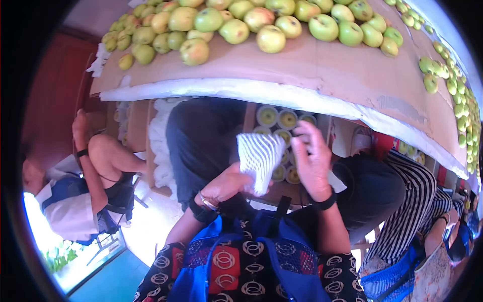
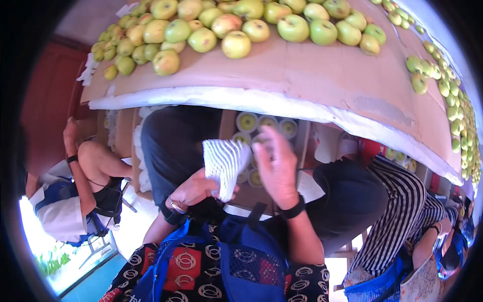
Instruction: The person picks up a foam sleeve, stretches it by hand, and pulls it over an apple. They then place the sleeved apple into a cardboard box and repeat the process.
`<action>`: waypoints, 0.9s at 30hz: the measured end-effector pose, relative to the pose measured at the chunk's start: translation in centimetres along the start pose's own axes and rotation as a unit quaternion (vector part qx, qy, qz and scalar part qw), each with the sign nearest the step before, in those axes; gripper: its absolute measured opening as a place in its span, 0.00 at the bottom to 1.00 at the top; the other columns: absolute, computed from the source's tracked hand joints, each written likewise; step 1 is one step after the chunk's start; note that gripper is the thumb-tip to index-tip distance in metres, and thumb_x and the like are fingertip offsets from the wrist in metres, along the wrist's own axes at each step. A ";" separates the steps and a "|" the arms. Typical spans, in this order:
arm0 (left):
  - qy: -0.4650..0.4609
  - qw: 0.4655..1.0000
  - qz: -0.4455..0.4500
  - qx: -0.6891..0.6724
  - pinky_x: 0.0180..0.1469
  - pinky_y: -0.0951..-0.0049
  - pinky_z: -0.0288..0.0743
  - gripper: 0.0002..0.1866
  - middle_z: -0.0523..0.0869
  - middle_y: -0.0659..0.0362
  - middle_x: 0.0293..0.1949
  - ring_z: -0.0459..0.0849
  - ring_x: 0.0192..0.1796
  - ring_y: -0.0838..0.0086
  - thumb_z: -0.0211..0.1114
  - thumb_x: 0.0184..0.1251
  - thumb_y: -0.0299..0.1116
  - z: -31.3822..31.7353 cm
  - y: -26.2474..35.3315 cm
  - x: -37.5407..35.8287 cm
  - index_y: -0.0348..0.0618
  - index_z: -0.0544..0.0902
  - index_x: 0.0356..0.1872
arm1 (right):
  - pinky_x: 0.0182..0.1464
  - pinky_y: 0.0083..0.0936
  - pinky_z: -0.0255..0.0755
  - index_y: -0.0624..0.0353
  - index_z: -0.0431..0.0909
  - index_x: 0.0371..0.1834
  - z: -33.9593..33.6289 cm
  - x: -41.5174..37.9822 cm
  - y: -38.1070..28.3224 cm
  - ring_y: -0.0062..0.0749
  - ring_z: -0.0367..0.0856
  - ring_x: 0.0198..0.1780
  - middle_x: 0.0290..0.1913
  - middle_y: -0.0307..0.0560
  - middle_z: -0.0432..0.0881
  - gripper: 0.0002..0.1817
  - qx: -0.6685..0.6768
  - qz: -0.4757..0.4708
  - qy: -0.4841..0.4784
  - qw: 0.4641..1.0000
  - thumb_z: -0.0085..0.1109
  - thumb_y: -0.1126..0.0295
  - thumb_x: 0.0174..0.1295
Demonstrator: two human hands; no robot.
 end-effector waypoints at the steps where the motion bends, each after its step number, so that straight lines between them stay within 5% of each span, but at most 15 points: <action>1: 0.007 1.000 0.007 0.006 0.56 0.67 0.72 0.27 0.74 0.48 0.57 0.76 0.56 0.65 0.49 0.59 0.21 0.3 0.4 -0.3 0.38 0.62 0.63 | 0.37 0.21 0.73 0.63 0.70 0.53 -0.5 0.4 0.1 0.28 0.78 0.38 0.40 0.47 0.78 0.21 0.023 -0.004 0.030 0.999 0.60 0.77 0.55; 3: 0.047 0.990 0.068 -0.113 0.52 0.63 0.77 0.29 0.74 0.44 0.56 0.79 0.53 0.59 0.49 0.57 0.19 0.7 1.4 -0.6 0.39 0.61 0.64 | 0.49 0.28 0.71 0.63 0.69 0.55 -1.3 0.4 -1.6 0.36 0.77 0.49 0.51 0.51 0.76 0.25 0.038 -0.021 0.004 0.999 0.61 0.77 0.50; 5: 0.042 0.988 0.080 -0.128 0.56 0.58 0.74 0.31 0.73 0.44 0.58 0.76 0.57 0.57 0.50 0.56 0.20 0.5 1.5 -0.8 0.39 0.60 0.65 | 0.59 0.33 0.65 0.62 0.69 0.55 -1.0 -0.2 -3.6 0.44 0.70 0.59 0.55 0.54 0.72 0.28 -0.068 -0.145 -0.051 0.986 0.61 0.76 0.46; 6: 0.021 0.984 0.076 -0.159 0.57 0.58 0.73 0.31 0.71 0.44 0.59 0.75 0.58 0.57 0.51 0.55 0.20 0.7 1.5 -1.0 0.39 0.60 0.65 | 0.66 0.39 0.55 0.58 0.69 0.56 -0.1 -0.6 -3.5 0.52 0.59 0.67 0.62 0.56 0.64 0.31 -0.089 -0.169 -0.114 0.975 0.62 0.77 0.43; 9: -0.020 0.978 0.080 -0.192 0.61 0.59 0.68 0.32 0.71 0.48 0.60 0.73 0.60 0.60 0.54 0.53 0.22 1.0 0.9 -1.6 0.38 0.61 0.64 | 0.63 0.47 0.55 0.50 0.70 0.57 2.6 -2.6 -3.4 0.57 0.55 0.67 0.67 0.55 0.55 0.35 -0.205 -0.247 -0.218 0.921 0.62 0.80 0.38; 15: -0.017 0.989 0.121 -0.080 0.61 0.64 0.66 0.30 0.72 0.56 0.56 0.73 0.58 0.68 0.55 0.56 0.26 1.9 0.4 -2.1 0.38 0.62 0.63 | 0.60 0.42 0.61 0.51 0.77 0.49 4.0 -3.9 -3.7 0.50 0.65 0.62 0.57 0.52 0.70 0.24 -0.151 -0.282 -0.221 0.921 0.64 0.73 0.43; 17: -0.015 0.991 0.129 -0.045 0.61 0.64 0.65 0.29 0.71 0.55 0.58 0.72 0.59 0.67 0.57 0.61 0.32 1.5 0.4 -2.4 0.39 0.60 0.64 | 0.60 0.37 0.62 0.53 0.77 0.51 3.4 -3.6 -3.9 0.46 0.70 0.59 0.55 0.53 0.73 0.23 -0.063 -0.263 -0.216 0.938 0.61 0.76 0.47; 19: -0.061 0.987 0.131 -0.075 0.60 0.62 0.65 0.33 0.68 0.52 0.61 0.70 0.61 0.64 0.59 0.63 0.42 1.5 1.3 -3.3 0.41 0.58 0.65 | 0.58 0.30 0.65 0.59 0.75 0.51 3.3 -3.2 -2.4 0.38 0.74 0.54 0.52 0.52 0.76 0.19 0.145 -0.099 -0.128 0.976 0.57 0.76 0.54; 20: -0.026 0.988 0.137 -0.068 0.61 0.60 0.63 0.38 0.64 0.50 0.65 0.66 0.64 0.62 0.60 0.62 0.49 1.1 1.8 -3.7 0.44 0.55 0.67 | 0.56 0.26 0.67 0.65 0.74 0.51 3.1 -3.0 -1.4 0.29 0.75 0.51 0.52 0.48 0.77 0.15 0.275 0.037 -0.113 0.954 0.51 0.75 0.62; 23: 0.187 0.945 0.258 0.067 0.63 0.61 0.61 0.42 0.66 0.50 0.63 0.67 0.63 0.62 0.64 0.58 0.47 1.5 3.2 -4.8 0.45 0.51 0.69 | 0.50 0.18 0.68 0.66 0.74 0.52 3.0 -2.7 -1.2 0.17 0.74 0.48 0.49 0.40 0.78 0.14 0.428 0.181 -0.094 0.880 0.47 0.72 0.67; 27: 0.180 0.916 0.354 0.058 0.62 0.66 0.63 0.35 0.70 0.55 0.59 0.69 0.60 0.68 0.64 0.61 0.33 3.8 3.9 -3.0 0.45 0.55 0.67 | 0.45 0.16 0.68 0.65 0.75 0.49 4.3 -3.8 -1.2 0.15 0.74 0.43 0.44 0.39 0.79 0.13 0.405 0.170 -0.116 0.891 0.50 0.70 0.66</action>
Point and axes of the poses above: each hand's wrist, its own x-axis towards the middle knuckle, its own z-axis out of the palm, y = z × x, the point moved 3 cm from there along x, towards the middle knuckle
